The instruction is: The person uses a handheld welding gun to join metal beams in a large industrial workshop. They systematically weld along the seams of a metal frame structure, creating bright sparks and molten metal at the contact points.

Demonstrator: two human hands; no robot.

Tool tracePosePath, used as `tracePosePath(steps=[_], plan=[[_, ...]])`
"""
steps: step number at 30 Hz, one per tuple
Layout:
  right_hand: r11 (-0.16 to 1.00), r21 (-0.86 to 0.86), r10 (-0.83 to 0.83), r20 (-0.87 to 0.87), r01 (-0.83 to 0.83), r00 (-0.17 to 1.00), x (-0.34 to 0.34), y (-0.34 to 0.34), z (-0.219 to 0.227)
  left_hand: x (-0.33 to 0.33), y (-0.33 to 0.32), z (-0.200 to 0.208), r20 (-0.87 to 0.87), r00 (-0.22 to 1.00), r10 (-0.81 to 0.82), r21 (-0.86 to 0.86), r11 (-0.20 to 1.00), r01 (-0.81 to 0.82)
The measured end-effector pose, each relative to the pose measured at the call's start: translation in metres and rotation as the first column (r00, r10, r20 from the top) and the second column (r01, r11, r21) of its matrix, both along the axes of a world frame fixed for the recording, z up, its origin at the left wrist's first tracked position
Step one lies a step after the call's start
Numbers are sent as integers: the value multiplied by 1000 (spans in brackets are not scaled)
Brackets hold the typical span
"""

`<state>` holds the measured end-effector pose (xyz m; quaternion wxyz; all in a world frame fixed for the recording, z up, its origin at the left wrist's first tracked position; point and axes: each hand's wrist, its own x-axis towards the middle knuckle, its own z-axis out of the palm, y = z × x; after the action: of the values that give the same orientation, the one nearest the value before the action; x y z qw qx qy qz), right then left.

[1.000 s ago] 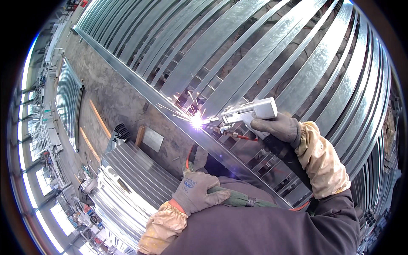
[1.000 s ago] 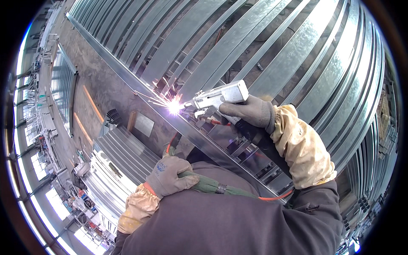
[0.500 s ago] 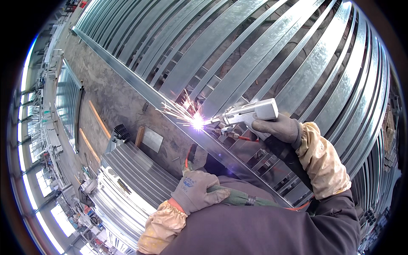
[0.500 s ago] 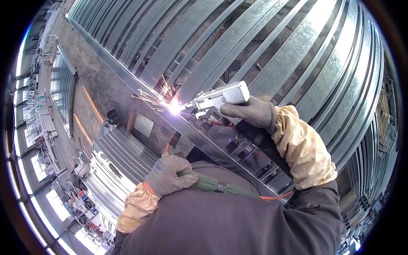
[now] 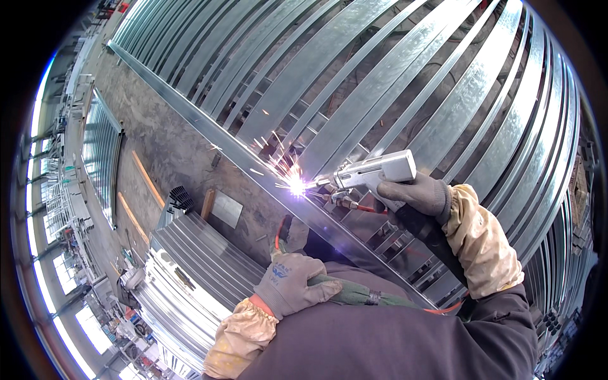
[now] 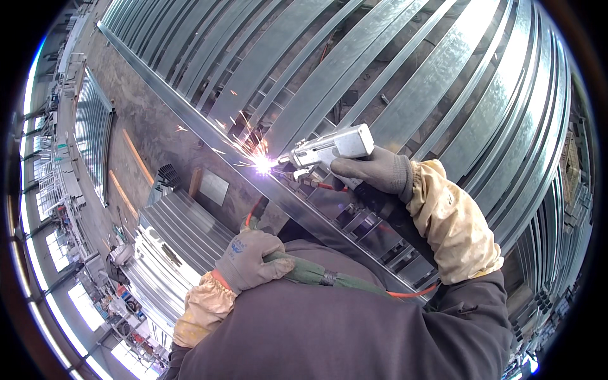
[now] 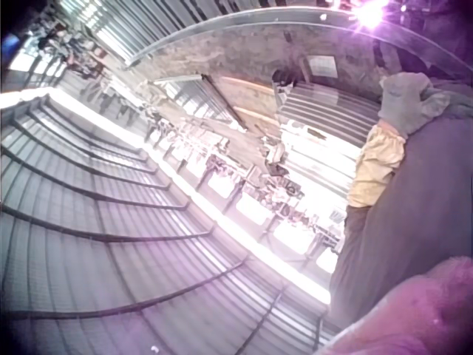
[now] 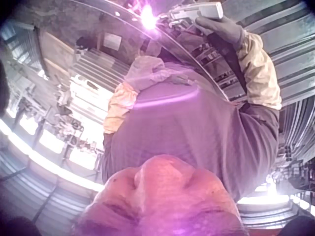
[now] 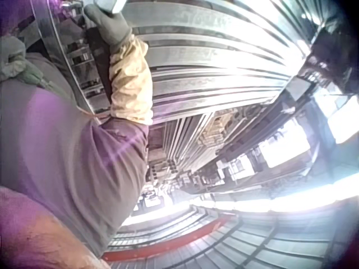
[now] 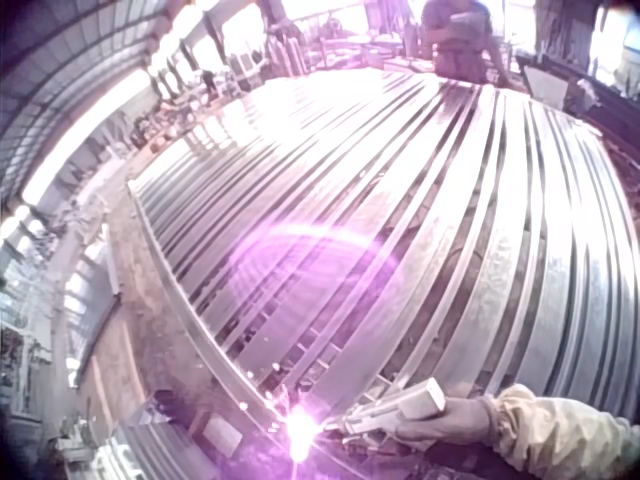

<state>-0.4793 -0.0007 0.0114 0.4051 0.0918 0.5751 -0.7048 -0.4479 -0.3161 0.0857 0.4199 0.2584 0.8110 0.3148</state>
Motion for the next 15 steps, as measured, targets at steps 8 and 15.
tracePosePath(steps=[8,15], plan=[[999,-49,0,40,2,999,0,0,10,-4,0,1,49,998,-33,-28,999,34],[999,-44,-27,16,27,1000,3,0,10,-4,0,1,49,998,-38,-26,999,39]])
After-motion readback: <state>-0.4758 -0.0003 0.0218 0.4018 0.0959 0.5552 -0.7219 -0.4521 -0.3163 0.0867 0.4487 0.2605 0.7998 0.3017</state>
